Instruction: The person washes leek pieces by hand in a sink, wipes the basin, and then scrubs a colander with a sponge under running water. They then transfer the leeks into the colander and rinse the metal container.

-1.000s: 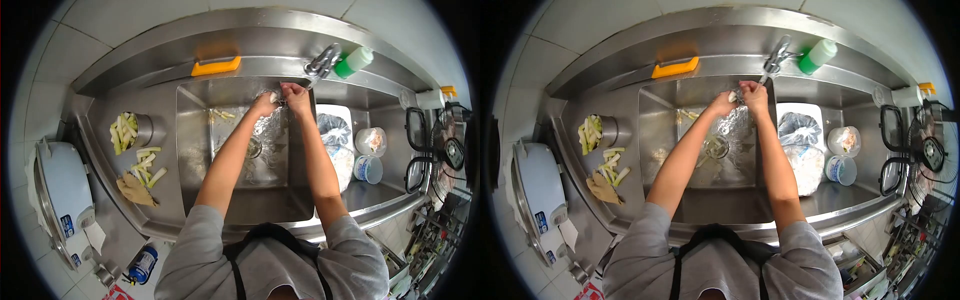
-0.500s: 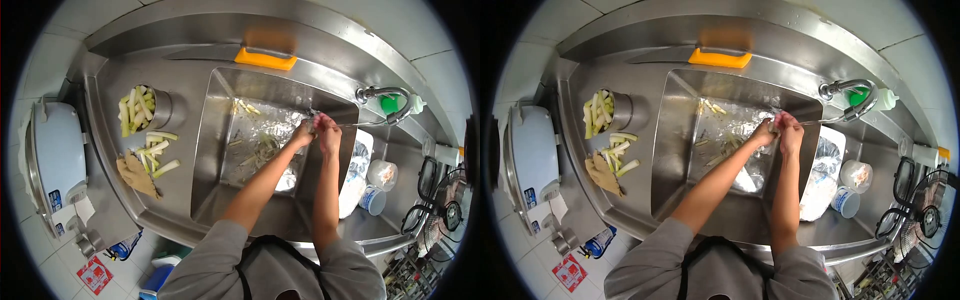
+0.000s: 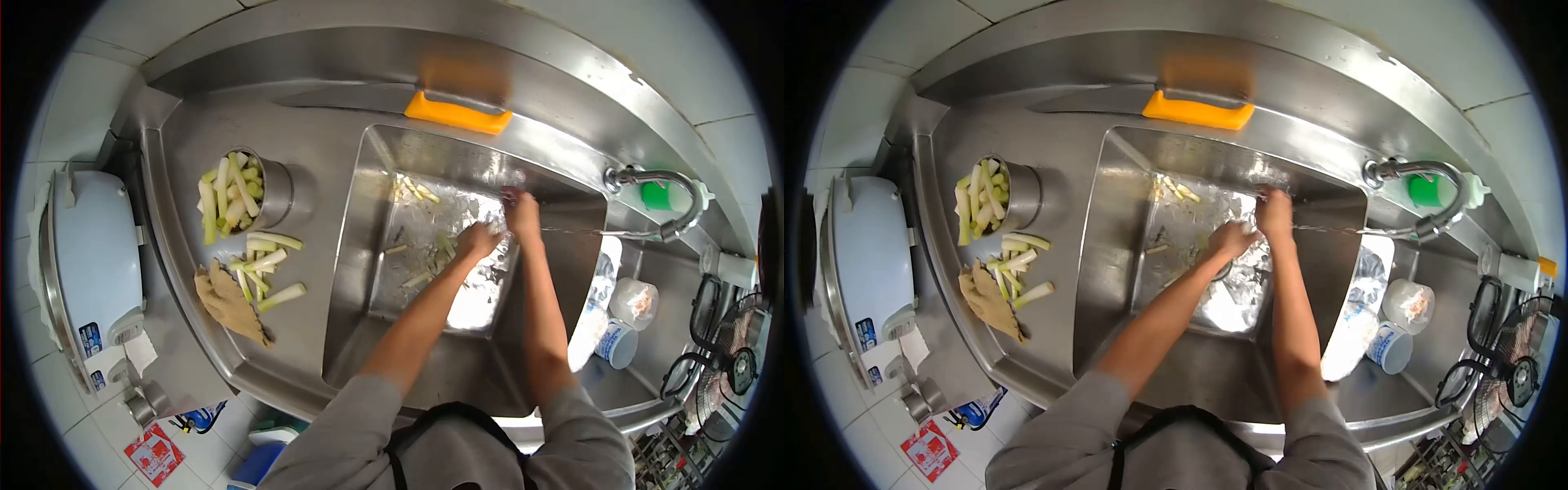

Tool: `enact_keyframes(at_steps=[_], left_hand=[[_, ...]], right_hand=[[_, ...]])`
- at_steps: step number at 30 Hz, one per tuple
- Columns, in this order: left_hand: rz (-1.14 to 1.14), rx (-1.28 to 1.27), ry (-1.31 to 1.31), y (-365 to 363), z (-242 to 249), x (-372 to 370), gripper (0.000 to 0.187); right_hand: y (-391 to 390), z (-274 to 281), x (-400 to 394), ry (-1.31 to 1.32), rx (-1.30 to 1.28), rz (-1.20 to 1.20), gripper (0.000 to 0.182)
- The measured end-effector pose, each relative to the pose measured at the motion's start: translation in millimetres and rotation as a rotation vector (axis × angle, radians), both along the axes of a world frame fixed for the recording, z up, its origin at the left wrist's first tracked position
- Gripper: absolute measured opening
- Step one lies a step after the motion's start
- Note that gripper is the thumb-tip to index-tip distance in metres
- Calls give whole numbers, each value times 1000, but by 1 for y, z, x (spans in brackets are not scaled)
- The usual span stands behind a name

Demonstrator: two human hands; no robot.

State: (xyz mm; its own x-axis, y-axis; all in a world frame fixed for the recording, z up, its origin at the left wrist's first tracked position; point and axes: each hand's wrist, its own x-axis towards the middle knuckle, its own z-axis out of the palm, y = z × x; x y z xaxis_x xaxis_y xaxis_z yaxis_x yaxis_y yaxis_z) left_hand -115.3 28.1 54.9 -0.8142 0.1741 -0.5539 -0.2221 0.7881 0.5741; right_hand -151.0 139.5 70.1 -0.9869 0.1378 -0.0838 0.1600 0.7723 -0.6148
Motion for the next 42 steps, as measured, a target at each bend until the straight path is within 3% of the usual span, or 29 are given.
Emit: enact_keyframes(at_steps=[1, 3, 5, 8, 11, 12, 13, 15, 17, 18, 21, 23, 26, 30, 33, 36, 37, 39, 41, 42], left_hand=[[12, -100, -52, -24, -7, 12, 38], [-117, -151, -3, -68, -49, 44, 39], [-69, 104, -308, -113, -97, 72, 39], [78, 147, -364, -147, -67, 89, 26], [184, 107, -452, -164, -73, 96, 26], [252, 175, -405, -165, -77, 99, 27], [318, 248, -356, -163, -74, 101, 28], [356, 249, -294, -152, -70, 93, 22], [411, 187, -185, -134, -71, 77, 22], [395, 212, -178, -121, -64, 65, 22], [343, 272, -163, -74, -42, 34, 24], [438, 535, -114, -35, -38, 20, 27], [409, 665, -129, 14, 15, 3, 29], [568, 733, -185, 63, 55, -3, 27], [520, 709, -207, 84, 72, -2, 25], [420, 691, -71, 98, 69, -1, 27], [382, 670, 51, 101, 70, 0, 28], [357, 623, 12, 104, 72, -2, 26], [221, 476, 171, 103, 73, -5, 22], [224, 473, 175, 104, 73, -7, 22]], right_hand=[[-19, -24, -16, -57, -46, 72, 24], [-61, -88, -41, -188, 190, 225, 21], [-99, -165, -54, -353, 200, 275, 28], [-145, -183, -40, -132, 154, 128, 37], [-155, -227, -28, -162, 263, 127, 38], [-150, -207, -24, -234, 277, 249, 30], [-146, -202, -13, -86, 215, 162, 25], [-125, -186, -8, -260, -210, -26, 20], [-94, -166, 3, -367, -443, -132, 20], [-78, -159, 9, -329, -669, -233, 20], [-16, -118, 19, -366, -719, -388, 21], [12, -78, 21, -233, -647, -517, 23], [41, -27, 29, -80, -560, -571, 26], [53, 5, 46, -31, -743, -648, 28], [55, 15, 55, 59, -879, -674, 31], [57, 19, 65, -61, -1263, -973, 34], [59, 15, 68, -52, -1265, -976, 34], [60, 3, 73, -374, -1087, -1045, 39], [56, -7, 73, -227, -1078, -1011, 42], [51, 14, 74, -137, -1076, -963, 39]])
